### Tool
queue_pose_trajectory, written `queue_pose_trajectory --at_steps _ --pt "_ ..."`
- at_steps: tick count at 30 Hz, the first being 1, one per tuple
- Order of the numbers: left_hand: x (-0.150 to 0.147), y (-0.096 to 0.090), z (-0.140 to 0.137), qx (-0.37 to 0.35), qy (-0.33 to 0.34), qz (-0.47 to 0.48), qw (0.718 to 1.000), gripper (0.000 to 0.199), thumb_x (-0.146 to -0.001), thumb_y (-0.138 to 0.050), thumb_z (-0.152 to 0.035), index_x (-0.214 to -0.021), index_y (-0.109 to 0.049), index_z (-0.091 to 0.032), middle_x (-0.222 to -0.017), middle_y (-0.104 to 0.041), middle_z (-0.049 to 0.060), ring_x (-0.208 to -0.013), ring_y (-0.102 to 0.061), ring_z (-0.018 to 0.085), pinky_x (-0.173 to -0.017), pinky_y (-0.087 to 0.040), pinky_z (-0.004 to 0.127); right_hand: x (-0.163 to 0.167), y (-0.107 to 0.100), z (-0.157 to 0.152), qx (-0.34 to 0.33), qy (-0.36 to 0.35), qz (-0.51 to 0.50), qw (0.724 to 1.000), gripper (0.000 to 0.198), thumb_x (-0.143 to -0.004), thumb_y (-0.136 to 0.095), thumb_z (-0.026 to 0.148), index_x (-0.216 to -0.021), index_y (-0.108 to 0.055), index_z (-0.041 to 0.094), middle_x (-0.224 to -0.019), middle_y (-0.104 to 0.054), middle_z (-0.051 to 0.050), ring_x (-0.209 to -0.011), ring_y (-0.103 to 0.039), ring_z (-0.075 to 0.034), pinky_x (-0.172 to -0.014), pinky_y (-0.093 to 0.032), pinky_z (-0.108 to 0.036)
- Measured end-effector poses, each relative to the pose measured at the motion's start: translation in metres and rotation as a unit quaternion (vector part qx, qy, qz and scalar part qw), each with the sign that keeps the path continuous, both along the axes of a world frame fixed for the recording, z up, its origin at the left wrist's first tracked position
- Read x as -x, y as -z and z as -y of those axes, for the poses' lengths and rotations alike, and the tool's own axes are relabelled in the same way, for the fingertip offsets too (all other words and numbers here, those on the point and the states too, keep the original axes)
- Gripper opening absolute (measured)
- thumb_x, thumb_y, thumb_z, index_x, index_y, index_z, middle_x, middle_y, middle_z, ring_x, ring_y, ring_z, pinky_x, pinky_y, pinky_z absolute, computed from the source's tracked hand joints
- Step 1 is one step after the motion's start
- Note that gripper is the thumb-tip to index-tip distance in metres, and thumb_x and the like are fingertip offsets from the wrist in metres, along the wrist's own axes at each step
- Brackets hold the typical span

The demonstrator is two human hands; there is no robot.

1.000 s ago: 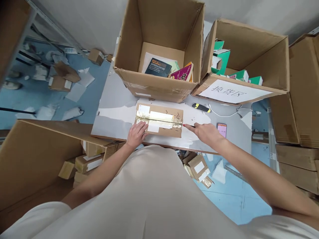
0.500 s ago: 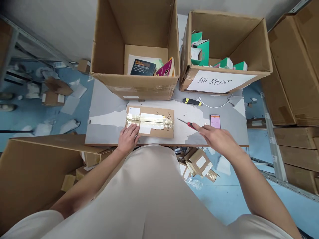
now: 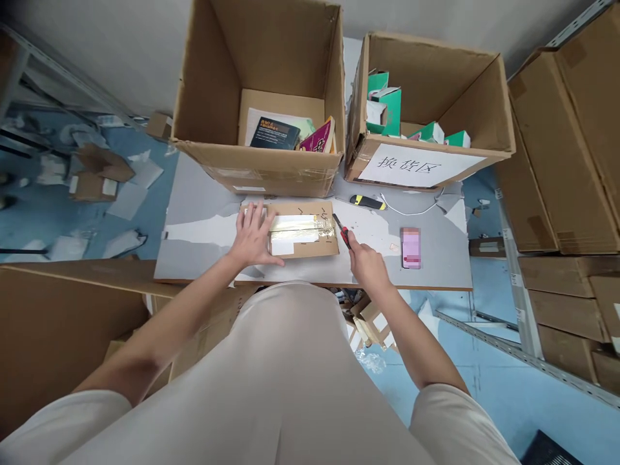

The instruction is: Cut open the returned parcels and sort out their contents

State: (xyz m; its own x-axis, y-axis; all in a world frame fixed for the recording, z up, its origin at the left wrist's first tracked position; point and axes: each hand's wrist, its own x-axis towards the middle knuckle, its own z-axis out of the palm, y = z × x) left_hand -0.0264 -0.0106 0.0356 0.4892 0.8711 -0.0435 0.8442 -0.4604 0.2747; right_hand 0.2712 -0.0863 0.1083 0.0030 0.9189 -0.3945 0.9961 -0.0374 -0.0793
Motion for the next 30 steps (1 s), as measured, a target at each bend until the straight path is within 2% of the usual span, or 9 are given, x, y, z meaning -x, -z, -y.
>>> queue_pose_trajectory --at_steps 3,7,16,22,27,30 --pt "-0.007 0.002 -0.013 0.034 0.004 -0.024 0.999 0.135 -0.043 -0.068 -0.08 -0.15 -0.022 -0.011 -0.157 -0.011 0.024 -0.143 -0.003 0.048 -0.111 0.001 0.06 0.02 -0.008 -0.002 0.049 -0.017 0.085 0.995 0.058 -0.094 -0.029 0.018 -0.152 -0.018 0.015 -0.096 -0.066 -0.017 -0.078 -0.066 -0.026 -0.068 -0.047 -0.033" --pt "-0.01 0.004 -0.011 0.041 -0.014 -0.02 0.999 0.132 -0.046 -0.07 -0.076 -0.15 -0.021 -0.012 -0.157 -0.01 0.023 -0.143 -0.004 0.047 -0.112 0.002 0.06 0.027 -0.013 0.001 0.086 -0.032 0.114 0.989 0.061 -0.093 -0.029 0.014 -0.152 -0.012 0.016 -0.098 -0.064 -0.018 -0.076 -0.066 -0.025 -0.065 -0.047 -0.032" --pt "-0.01 0.005 -0.009 0.038 -0.028 -0.012 0.999 0.126 -0.053 -0.07 -0.072 -0.151 -0.019 -0.012 -0.158 -0.01 0.021 -0.144 -0.005 0.044 -0.113 0.002 0.059 0.025 -0.024 0.016 0.119 -0.043 0.121 0.985 0.059 -0.094 -0.03 0.014 -0.151 -0.014 0.019 -0.093 -0.064 -0.014 -0.074 -0.066 -0.025 -0.061 -0.044 -0.031" --pt "-0.01 0.005 -0.01 0.037 -0.029 -0.014 0.999 0.127 -0.051 -0.071 -0.072 -0.151 -0.02 -0.013 -0.158 -0.012 0.021 -0.144 -0.005 0.044 -0.113 0.001 0.059 0.02 -0.016 0.041 0.142 -0.051 0.098 0.984 0.057 -0.092 -0.036 0.015 -0.148 -0.024 0.018 -0.086 -0.067 -0.012 -0.073 -0.065 -0.023 -0.057 -0.037 -0.028" --pt "-0.01 0.005 -0.008 0.031 -0.021 -0.01 0.999 0.127 -0.051 -0.07 -0.074 -0.15 -0.022 -0.011 -0.157 -0.013 0.022 -0.144 -0.007 0.045 -0.112 0.001 0.06 0.002 -0.026 0.066 0.073 0.025 0.033 0.996 0.051 -0.095 -0.032 0.025 -0.147 -0.031 0.023 -0.084 -0.068 -0.009 -0.07 -0.063 -0.023 -0.055 -0.034 -0.028" --pt "-0.006 0.003 -0.012 0.03 -0.024 0.001 0.999 0.116 -0.057 -0.068 -0.071 -0.149 -0.027 -0.014 -0.156 -0.019 0.021 -0.143 -0.014 0.044 -0.112 -0.005 0.059 -0.006 -0.032 0.07 -0.012 0.129 -0.058 0.99 0.053 -0.095 -0.035 0.035 -0.147 -0.031 0.025 -0.08 -0.068 -0.007 -0.07 -0.064 -0.024 -0.057 -0.039 -0.029"
